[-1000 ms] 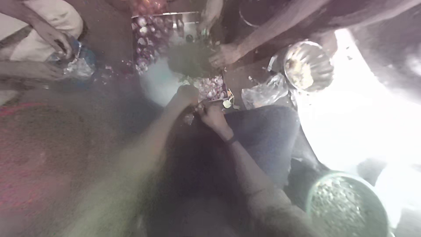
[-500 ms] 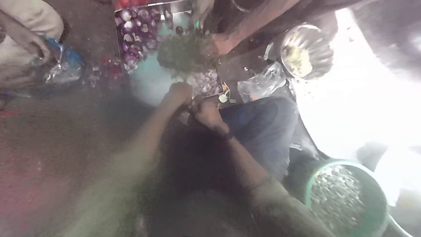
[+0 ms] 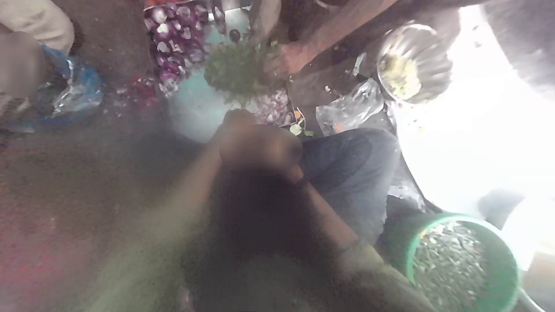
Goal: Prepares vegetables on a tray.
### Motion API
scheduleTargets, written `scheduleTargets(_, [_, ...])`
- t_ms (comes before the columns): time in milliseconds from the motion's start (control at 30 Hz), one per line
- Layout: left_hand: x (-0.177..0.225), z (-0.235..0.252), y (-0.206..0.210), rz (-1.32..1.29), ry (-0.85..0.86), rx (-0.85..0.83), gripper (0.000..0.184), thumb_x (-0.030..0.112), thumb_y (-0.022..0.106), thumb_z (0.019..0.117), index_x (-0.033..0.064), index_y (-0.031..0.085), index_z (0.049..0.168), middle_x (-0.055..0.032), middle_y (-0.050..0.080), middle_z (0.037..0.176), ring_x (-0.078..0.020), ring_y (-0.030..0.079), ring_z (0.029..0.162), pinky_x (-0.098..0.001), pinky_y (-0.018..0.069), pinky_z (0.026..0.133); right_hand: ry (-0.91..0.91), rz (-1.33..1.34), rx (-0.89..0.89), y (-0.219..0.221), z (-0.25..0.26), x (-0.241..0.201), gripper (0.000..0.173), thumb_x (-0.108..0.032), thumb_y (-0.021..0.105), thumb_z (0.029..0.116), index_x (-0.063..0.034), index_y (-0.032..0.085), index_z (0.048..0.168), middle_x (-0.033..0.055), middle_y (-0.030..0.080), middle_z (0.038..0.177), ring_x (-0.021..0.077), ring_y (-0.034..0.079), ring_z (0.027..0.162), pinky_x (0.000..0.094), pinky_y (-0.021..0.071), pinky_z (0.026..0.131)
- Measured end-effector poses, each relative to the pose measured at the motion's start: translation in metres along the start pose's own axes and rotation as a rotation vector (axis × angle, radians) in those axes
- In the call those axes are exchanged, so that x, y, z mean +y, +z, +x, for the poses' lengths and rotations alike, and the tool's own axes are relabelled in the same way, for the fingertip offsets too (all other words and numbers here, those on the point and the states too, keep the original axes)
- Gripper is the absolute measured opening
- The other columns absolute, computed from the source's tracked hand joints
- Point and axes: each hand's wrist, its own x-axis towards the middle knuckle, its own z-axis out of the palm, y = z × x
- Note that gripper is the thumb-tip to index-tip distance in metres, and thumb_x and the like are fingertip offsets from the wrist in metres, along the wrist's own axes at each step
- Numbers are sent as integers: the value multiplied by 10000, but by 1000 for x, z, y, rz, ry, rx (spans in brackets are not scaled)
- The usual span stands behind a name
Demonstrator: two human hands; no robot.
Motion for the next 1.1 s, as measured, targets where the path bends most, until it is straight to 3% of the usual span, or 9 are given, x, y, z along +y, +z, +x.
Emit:
scheduleTargets(100, [1,2,1,14,-13,-4,233,278,714,897,122,730,1070,-162,713,1023,-387,683,993,-614,535,765,20,-4,-33,0,3,0,326,-354,618,1017,-122,647,1244,112,702,825,320,706,766,584,576,680])
scheduleTargets(200, [2,2,1,22,-17,-5,245,284,718,897,95,718,1055,-167,707,1021,-386,682,991,-609,535,758,25,-28,-48,0,6,0,364,-373,611,1016,-129,633,1285,108,707,835,319,708,786,580,578,699])
scheduleTargets(300, [2,1,0,19,-19,-10,221,266,725,881,107,718,1034,-157,708,1006,-377,683,976,-602,532,748,17,-30,-39,-1,6,0,344,-371,606,1018,-124,642,1254,113,703,830,323,708,791,580,578,706])
scheduleTargets(400, [2,0,-1,-9,-25,-16,236,242,727,881,137,736,1092,-154,719,1037,-383,685,1000,-619,536,775,18,-36,-34,-1,5,-1,346,-375,599,1017,-116,646,1241,116,699,814,326,707,775,580,575,687])
scheduleTargets(633, [3,1,-1,-8,-23,-21,254,236,726,890,89,719,1098,-167,713,1056,-389,685,1009,-617,541,767,19,-62,-29,-1,5,-2,315,-390,579,1025,-111,655,1152,109,686,779,322,702,752,569,571,672])
scheduleTargets(967, [2,2,1,-8,-8,-3,234,229,725,890,127,731,1101,-153,717,1028,-382,687,984,-613,540,756,22,-63,-36,-3,3,-4,324,-392,596,1019,-111,641,1175,93,680,775,307,696,747,556,569,673])
scheduleTargets(1100, [3,1,-1,-8,-14,-7,229,226,729,890,95,719,1077,-161,714,1027,-383,686,988,-612,539,760,31,-67,-36,-5,3,-5,299,-365,575,1023,-112,642,1168,102,683,774,311,701,751,558,567,668])
